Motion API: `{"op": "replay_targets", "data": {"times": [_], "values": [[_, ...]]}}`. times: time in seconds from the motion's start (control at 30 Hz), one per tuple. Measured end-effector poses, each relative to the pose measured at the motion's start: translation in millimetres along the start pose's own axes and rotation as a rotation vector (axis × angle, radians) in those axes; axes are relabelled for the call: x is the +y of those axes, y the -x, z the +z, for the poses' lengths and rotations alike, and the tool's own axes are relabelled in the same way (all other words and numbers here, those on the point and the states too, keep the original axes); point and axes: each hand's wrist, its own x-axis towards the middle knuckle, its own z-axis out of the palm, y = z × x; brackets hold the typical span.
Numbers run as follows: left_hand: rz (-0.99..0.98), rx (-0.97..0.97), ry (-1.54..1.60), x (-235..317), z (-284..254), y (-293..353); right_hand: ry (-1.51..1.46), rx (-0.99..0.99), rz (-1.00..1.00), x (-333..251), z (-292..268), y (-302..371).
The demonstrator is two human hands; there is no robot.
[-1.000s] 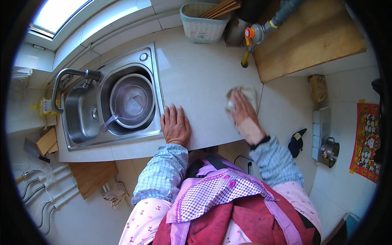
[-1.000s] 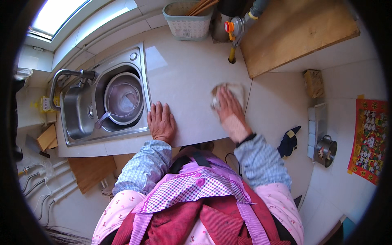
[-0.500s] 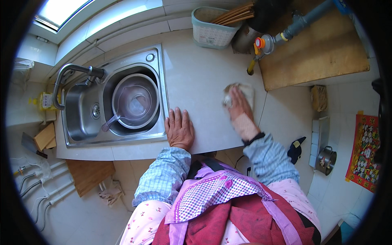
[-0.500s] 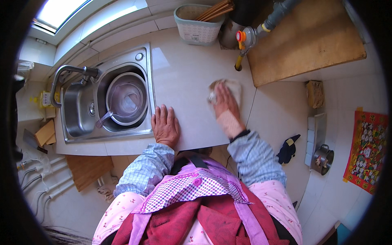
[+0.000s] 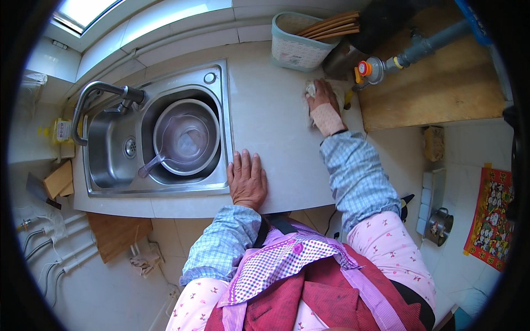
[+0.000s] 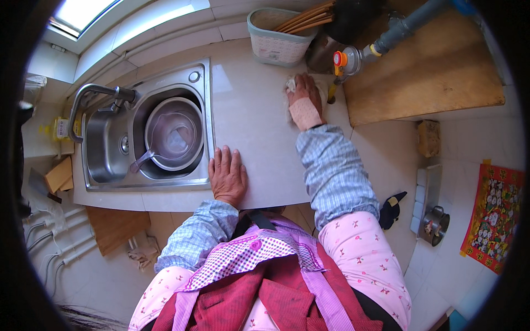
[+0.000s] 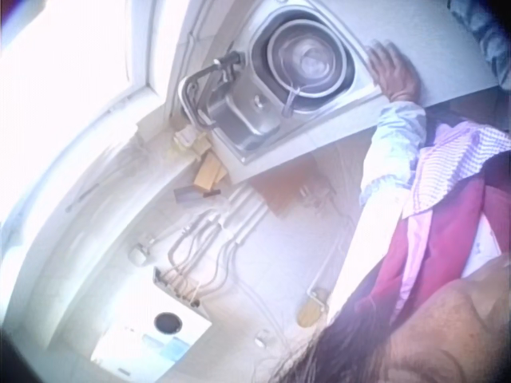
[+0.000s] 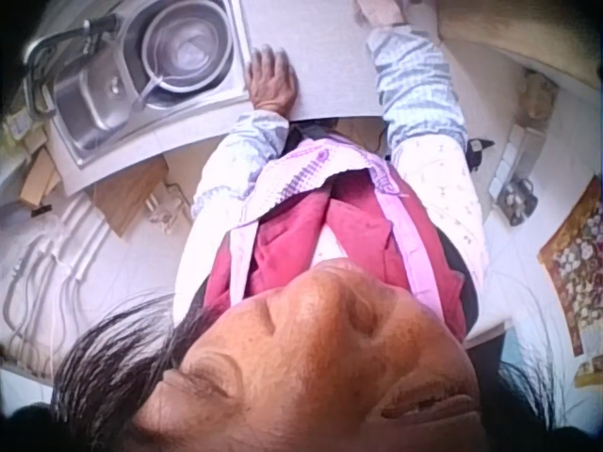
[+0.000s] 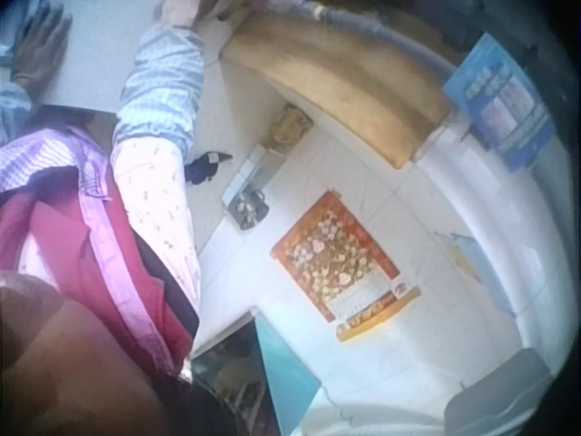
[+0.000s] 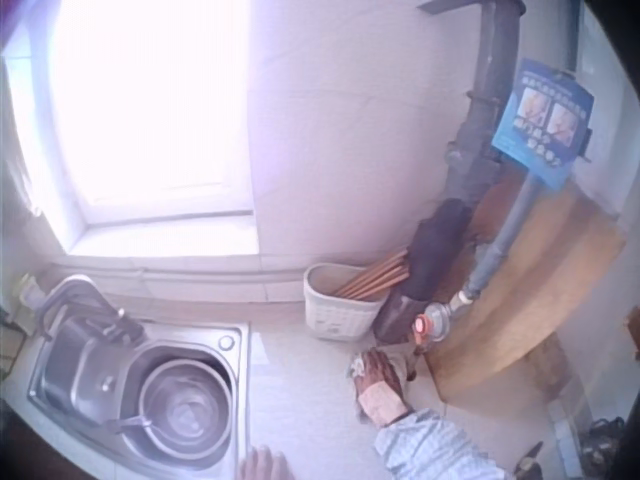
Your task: The person wipes the front of white kitchen cabinets and the countertop around a double-basin stainless steel sink using a cloth. They move a wooden cutting board and a knife block to reach the counter edge, then continue wiping the countertop and sink rim.
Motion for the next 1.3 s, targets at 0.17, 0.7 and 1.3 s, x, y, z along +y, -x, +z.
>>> {"op": "replay_targets", "data": {"times": [0.17,0.7,1.3], "values": [[-0.016,-0.020,0.014,2,-2,0,-0.148,0.112,-0.046,1,7,5],[-0.018,-0.016,-0.004,2,-1,-1,0.052,-0.063,-0.094,1,-18,75],[-0.012,0.019,-0.018,2,0,-1,-0.003,0.005,-0.056,6,-18,13]]}}
